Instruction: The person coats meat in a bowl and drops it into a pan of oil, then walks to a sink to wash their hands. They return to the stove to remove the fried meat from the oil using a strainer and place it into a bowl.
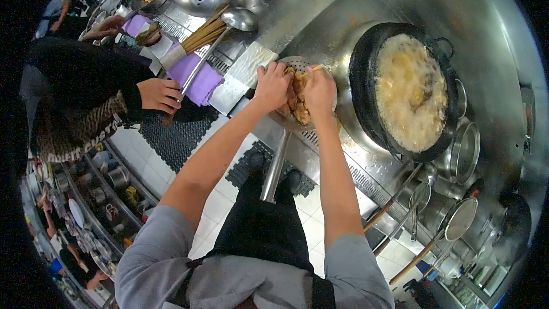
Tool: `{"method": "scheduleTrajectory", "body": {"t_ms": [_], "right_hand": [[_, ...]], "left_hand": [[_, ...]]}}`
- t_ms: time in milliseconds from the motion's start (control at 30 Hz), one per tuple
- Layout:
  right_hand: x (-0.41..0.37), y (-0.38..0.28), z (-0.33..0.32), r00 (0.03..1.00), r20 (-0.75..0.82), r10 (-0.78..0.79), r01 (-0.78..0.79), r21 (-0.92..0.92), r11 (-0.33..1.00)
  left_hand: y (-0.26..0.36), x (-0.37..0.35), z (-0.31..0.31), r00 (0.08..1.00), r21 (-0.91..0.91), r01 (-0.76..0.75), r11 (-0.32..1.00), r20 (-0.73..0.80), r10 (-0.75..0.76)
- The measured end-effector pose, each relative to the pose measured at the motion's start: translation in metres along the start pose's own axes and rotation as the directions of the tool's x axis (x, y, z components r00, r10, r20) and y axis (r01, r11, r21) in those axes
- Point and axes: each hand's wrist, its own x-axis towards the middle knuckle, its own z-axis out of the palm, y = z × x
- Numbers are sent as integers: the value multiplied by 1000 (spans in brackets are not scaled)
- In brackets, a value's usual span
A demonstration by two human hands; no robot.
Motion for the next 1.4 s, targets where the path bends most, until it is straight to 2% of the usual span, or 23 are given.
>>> {"method": "scheduleTrajectory", "body": {"t_ms": [67,200,300,400,500,600,633,700,733,800,833,900,933,1000,1033,1100,1133,1167,1200,1267,1300,1400], "right_hand": [[1,-26,-32,998,-56,-38,40,30,999],[-3,-38,-46,995,-95,23,-17,66,998],[-2,-1,-13,981,-104,-163,172,83,982],[-4,4,-20,991,-109,-81,92,94,991],[-8,-10,-29,994,-69,-85,90,75,993],[-9,-28,-48,982,-167,-89,117,167,979],[-16,-34,-58,989,-144,-38,59,141,988],[-28,-45,-76,992,-107,64,-54,89,995],[-32,-41,-66,996,-86,34,-30,44,999],[-62,-15,-23,999,-37,-11,10,-46,999],[-70,11,0,996,-92,19,-12,78,997],[-45,-3,-28,998,-43,42,-37,105,994],[-43,-13,-45,998,2,68,-68,110,992],[-34,-26,-54,994,-111,7,6,116,993],[-31,-29,-53,986,-166,-25,45,116,992],[-41,-1,-4,998,-42,39,-31,169,985],[-42,-5,4,997,20,72,-75,192,979],[-40,1,-4,995,86,41,-50,106,993],[-30,-12,-25,999,32,23,-27,125,992],[-33,-33,-71,998,-55,12,-4,147,989],[-38,-35,-84,992,-77,96,-83,157,984],[-72,-7,-67,1000,0,4,-4,-51,999]], "left_hand": [[0,-3,0,999,-38,7,999,-38,-9],[4,-3,-8,996,-144,71,987,-42,-78],[2,-10,-14,978,-240,75,968,-174,-119],[3,-10,-19,960,-352,-20,936,-270,-81],[12,-2,-19,998,-233,-58,971,-2,59],[-1,4,-3,998,-151,-17,988,-69,7],[0,3,-9,993,-128,15,992,-117,-30],[3,-6,-18,988,-180,-13,984,-153,-15],[4,-11,-21,984,-201,-28,979,-176,-8],[12,-21,-20,996,-84,-68,994,-55,64],[14,-26,-14,996,-43,-84,996,4,85],[13,-23,-11,993,-9,-75,997,92,76],[13,-27,-5,996,-37,-85,996,17,86],[10,-21,1,983,-86,-116,989,-153,102],[12,-20,0,992,-107,-87,990,-100,76],[12,-18,-6,1000,-135,-26,991,2,27],[15,-19,-9,998,-73,-31,997,60,35],[18,-20,-12,992,-9,-42,999,116,43],[17,-19,-13,985,55,-54,997,169,44],[17,-27,-7,993,-66,-59,996,96,65],[17,-24,-7,996,-123,-70,990,45,76],[30,-38,-14,991,-236,-132,963,-6,134]]}}
